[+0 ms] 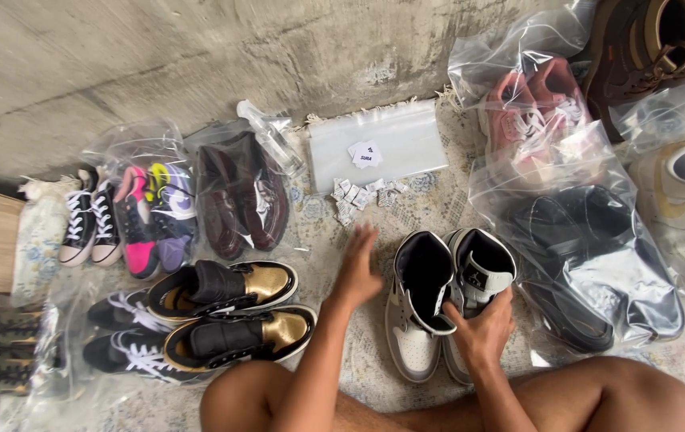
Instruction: Lacing a high-top sneaker while sitting on the floor among other shoes in plastic bags.
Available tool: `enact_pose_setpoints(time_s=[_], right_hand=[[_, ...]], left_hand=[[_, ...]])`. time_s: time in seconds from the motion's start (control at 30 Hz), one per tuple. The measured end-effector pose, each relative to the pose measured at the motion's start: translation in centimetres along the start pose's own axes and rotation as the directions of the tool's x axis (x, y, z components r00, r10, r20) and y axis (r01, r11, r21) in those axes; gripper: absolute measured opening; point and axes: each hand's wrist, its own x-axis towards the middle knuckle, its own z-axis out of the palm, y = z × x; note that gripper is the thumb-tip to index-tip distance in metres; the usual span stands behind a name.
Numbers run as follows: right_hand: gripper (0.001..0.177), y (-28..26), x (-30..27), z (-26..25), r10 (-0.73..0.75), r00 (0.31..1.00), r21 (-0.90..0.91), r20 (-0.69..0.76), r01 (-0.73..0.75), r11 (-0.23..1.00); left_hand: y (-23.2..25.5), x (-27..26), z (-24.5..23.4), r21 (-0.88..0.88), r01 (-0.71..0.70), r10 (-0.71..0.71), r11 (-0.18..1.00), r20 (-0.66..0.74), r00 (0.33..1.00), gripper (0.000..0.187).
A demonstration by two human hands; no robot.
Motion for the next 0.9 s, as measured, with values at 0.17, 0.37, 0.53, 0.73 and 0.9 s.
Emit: enact_pose_setpoints(time_s=[0.17, 0.37, 0.53, 0.73, 0.9], right_hand=[[0.101, -1.6, -0.5, -1.2, -0.035, 0.999, 0.045, -0.033, 0.036, 0.998], [0.103, -3.3, -0.9, -1.5, -0.027, 0.996, 0.043, -0.086, 0.031, 0.999], [0.101, -4.8, -0.7, 0.4, -0.187, 0.976, 0.090, -0.108, 0.197, 0.976], [0.100, -8.5, 1.5, 2.5, -0.256, 0.966, 0.087, -0.018, 0.257, 0.963], [0.113, -7.2, 3.6, 5.2, -0.249, 0.967, -0.072, 0.060, 0.253, 0.965]], left_hand=[[8.2, -7.6, 0.4, -0.254, 0.020, 0.041, 0.967, 0.235, 0.971, 0.117], [8.3, -8.9, 5.9, -0.448, -0.181, -0.008, 0.876, -0.387, 0.922, 0.097], [6.0, -8.0, 5.8, -0.238, -0.101, -0.051, 0.966, -0.558, 0.828, 0.108], [3.9, -4.8, 5.0, -0.277, -0.014, -0.197, 0.961, -0.720, 0.665, 0.099], [1.5, -3.0, 6.5, -0.400, 0.097, -0.356, 0.911, -0.648, 0.673, 0.101]])
